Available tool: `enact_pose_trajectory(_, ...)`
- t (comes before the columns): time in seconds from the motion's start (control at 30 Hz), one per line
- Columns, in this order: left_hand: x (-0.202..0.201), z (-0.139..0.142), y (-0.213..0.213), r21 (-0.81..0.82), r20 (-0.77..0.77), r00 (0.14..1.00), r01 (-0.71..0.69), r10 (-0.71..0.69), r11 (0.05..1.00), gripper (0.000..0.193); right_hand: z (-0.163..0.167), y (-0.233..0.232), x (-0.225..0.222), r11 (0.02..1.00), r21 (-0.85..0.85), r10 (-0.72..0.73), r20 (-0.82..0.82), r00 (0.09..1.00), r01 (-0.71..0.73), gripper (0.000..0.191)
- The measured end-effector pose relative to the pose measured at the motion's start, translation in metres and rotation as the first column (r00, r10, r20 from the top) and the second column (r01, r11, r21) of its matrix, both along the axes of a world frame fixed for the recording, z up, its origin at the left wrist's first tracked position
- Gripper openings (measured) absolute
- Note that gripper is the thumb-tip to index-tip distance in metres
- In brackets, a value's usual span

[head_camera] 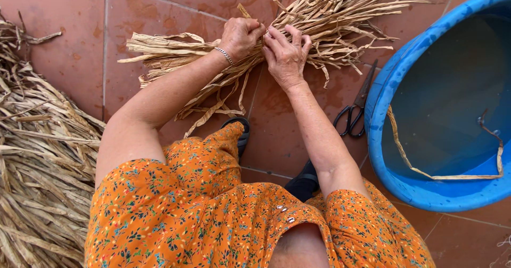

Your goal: The person sits on a tiled floor, soaking dried plant strips in a blue basin of water, then bundles and ties them. They use scissors to trim the ends of the bundles and place the finished units aside.

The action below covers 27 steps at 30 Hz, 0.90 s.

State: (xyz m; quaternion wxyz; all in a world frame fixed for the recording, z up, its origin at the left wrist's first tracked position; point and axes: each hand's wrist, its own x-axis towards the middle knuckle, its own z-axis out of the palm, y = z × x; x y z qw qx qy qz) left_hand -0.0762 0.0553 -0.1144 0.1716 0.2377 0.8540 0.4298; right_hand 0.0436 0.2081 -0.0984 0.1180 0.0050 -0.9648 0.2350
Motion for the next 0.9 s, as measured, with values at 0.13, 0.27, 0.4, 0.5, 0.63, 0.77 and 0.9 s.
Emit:
enact_pose_trajectory(0.13, 0.000, -0.008, -0.002, 0.054, -0.019, 0.995, 0.100, -0.099, 0.993, 0.012, 0.008, -0.008, -0.003, 0.987, -0.129, -0.095, 0.035, 0.995, 0.099, 0.014)
enact_pose_trajectory(0.27, 0.000, -0.017, -0.001, 0.071, -0.229, 0.960, 0.184, -0.164, 0.980, 0.041, 0.006, -0.021, -0.004, 0.969, -0.157, -0.196, -0.023, 0.980, 0.190, 0.012)
enact_pose_trajectory(0.4, -0.006, -0.012, 0.000, -0.004, -0.152, 0.955, 0.258, -0.256, 0.966, 0.092, 0.004, -0.023, -0.004, 0.947, -0.213, -0.236, 0.037, 0.971, 0.238, 0.011)
enact_pose_trajectory(0.5, -0.010, -0.002, -0.003, 0.044, -0.046, 0.960, 0.279, -0.277, 0.959, 0.097, 0.004, -0.021, -0.004, 0.941, -0.246, -0.228, 0.039, 0.973, 0.231, 0.011)
enact_pose_trajectory(0.63, -0.009, -0.003, -0.004, 0.065, 0.034, 0.982, 0.185, -0.187, 0.981, 0.096, 0.007, -0.022, -0.004, 0.942, -0.241, -0.233, 0.033, 0.972, 0.234, 0.009)
enact_pose_trajectory(0.77, -0.011, -0.021, 0.002, 0.087, 0.399, 0.917, -0.054, 0.015, 0.995, 0.088, 0.009, -0.024, -0.001, 0.947, -0.230, -0.216, 0.055, 0.975, 0.223, 0.009)
enact_pose_trajectory(0.9, -0.015, -0.027, -0.004, 0.330, 0.580, 0.790, -0.006, -0.197, 0.944, 0.031, 0.007, -0.023, 0.003, 0.947, -0.252, -0.195, 0.039, 0.980, 0.199, 0.011)
